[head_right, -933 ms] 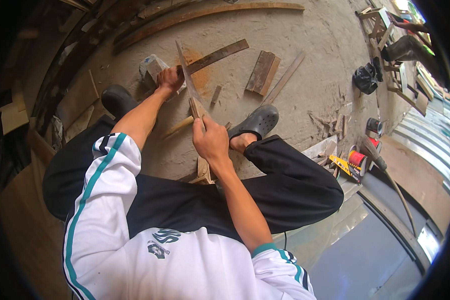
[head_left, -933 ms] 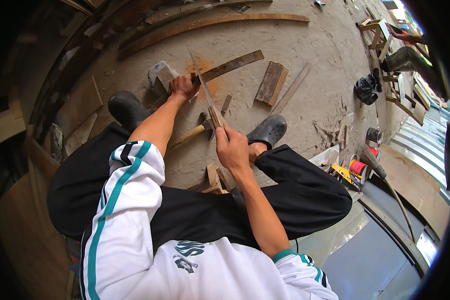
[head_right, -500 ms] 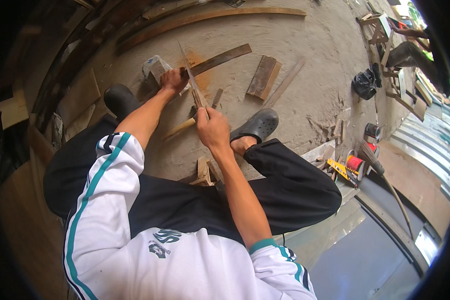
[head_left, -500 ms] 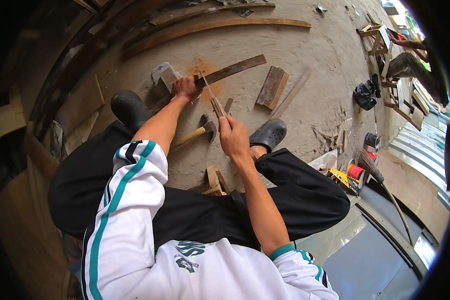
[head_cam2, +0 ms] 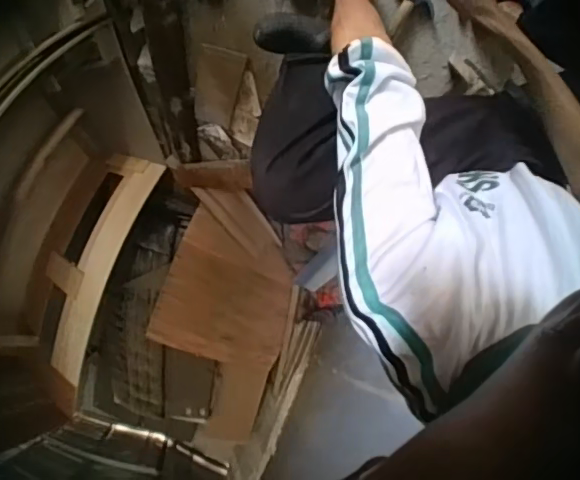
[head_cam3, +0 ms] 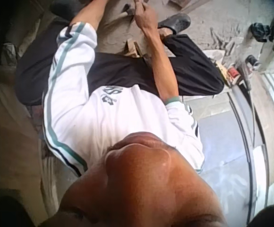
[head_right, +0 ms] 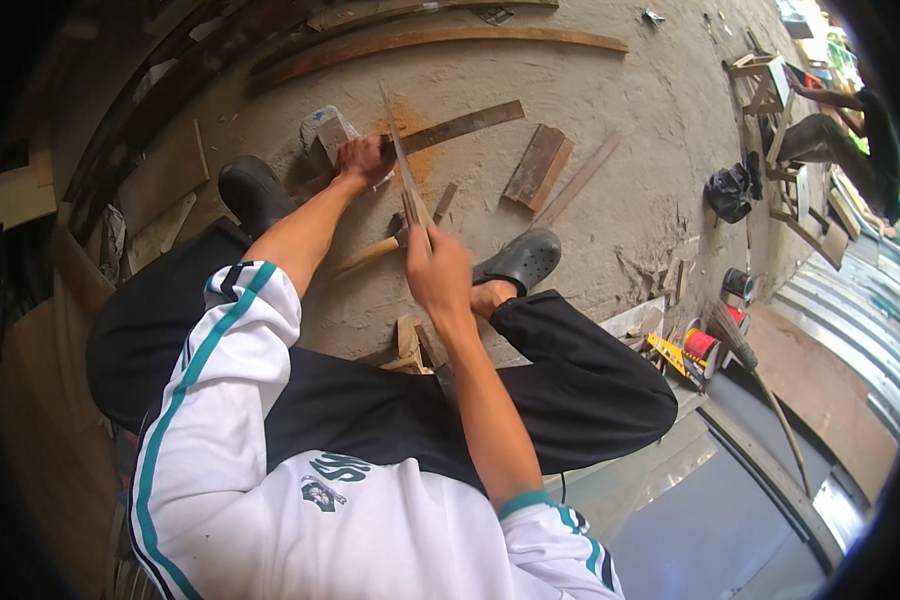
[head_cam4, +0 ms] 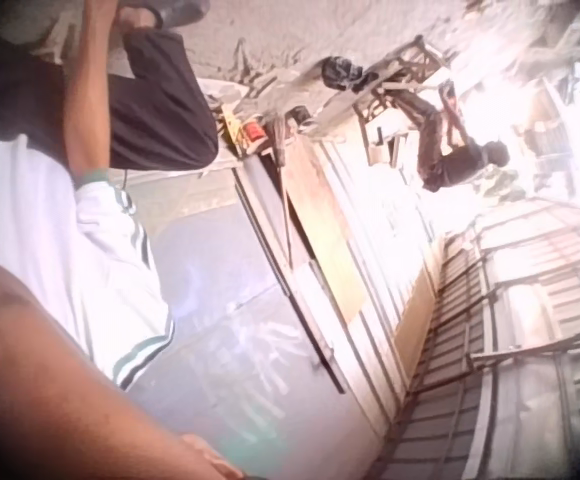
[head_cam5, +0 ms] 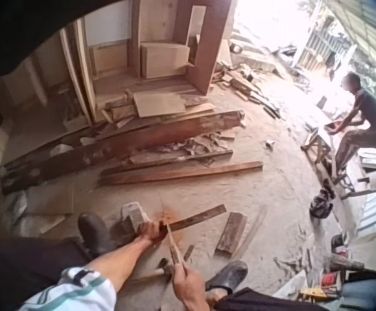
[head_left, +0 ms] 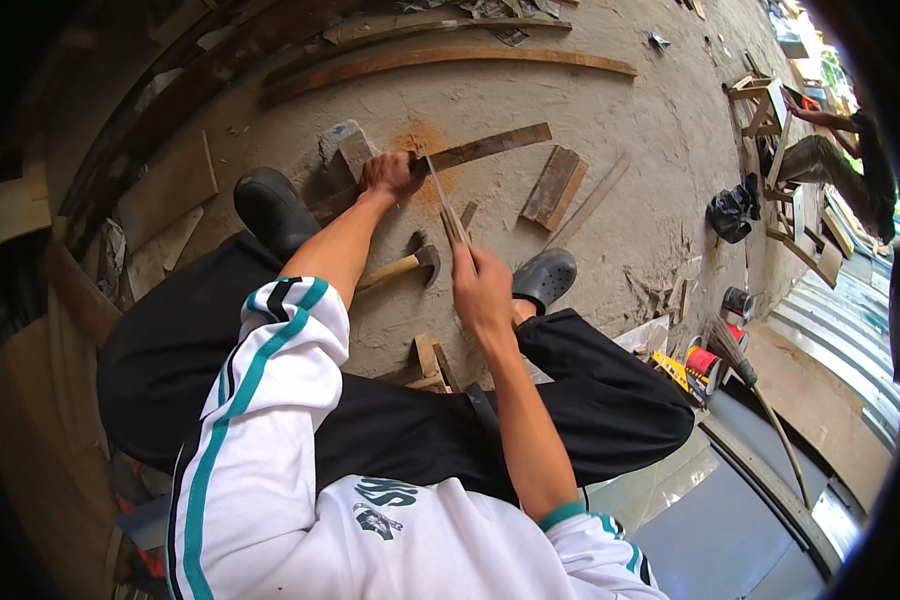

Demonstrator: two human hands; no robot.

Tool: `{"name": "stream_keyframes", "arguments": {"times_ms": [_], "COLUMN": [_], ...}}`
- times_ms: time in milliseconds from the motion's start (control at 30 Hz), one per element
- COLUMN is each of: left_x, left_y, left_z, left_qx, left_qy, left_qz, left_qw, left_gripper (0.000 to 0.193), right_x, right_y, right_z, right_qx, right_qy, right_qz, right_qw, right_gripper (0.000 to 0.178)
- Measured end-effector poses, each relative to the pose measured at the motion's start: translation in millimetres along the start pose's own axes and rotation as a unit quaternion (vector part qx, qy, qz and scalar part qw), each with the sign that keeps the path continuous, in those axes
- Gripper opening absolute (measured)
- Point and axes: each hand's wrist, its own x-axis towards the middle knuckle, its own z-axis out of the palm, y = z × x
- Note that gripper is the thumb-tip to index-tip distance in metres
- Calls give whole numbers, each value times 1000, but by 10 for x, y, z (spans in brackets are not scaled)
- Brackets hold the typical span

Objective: The person sits on the floor and uses a hand saw to cut a small piece of wood that is held in place by concrete blocks. They adjust the wood and saw position multiple times to complete the cut.

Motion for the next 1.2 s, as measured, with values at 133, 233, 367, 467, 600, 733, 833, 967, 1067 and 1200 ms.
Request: {"name": "stream_keyframes", "arguments": {"times_ms": [133, 233, 367, 467, 600, 733, 833, 967, 1067, 1200], "left_x": [18, 26, 33, -4, -138, -383, -670, -1079, -1181, -1180], "left_y": [-39, -25, -31, -2, 76, -167, -179, -340, -426, -416], "left_z": [21, 30, 66, 21, -101, -88, -187, -409, -534, -617], "left_qx": [-18, -9, 11, 4, -38, 25, 52, 85, 103, 51], "left_qy": [16, 2, -6, 7, 9, 51, -79, -128, -144, -115], "left_qz": [10, 3, -2, 17, 43, 54, -31, -66, -84, -169], "left_qw": [1000, 1000, 1000, 1000, 998, 997, 995, 986, 981, 978], "left_gripper": [70, 64, 56, 51, 45, 53, 80, 91, 90, 92], "right_x": [-830, -697, 13, 117, -268, -405, -284, -160, -131, -59], "right_y": [-47, 55, 146, 103, -111, -442, -358, -469, -659, -688], "right_z": [-322, -227, 58, 94, -397, -625, -480, -273, -178, -172], "right_qx": [36, 11, -12, 10, 44, 58, 38, 86, 63, 43], "right_qy": [14, 15, -9, -9, -25, -51, -9, -18, -32, -37], "right_qz": [-13, -4, -2, 1, 36, 25, -37, -39, -57, -69], "right_qw": [999, 1000, 1000, 1000, 998, 997, 999, 995, 996, 996], "right_gripper": [36, 36, 38, 41, 47, 52, 53, 63, 63, 58]}}
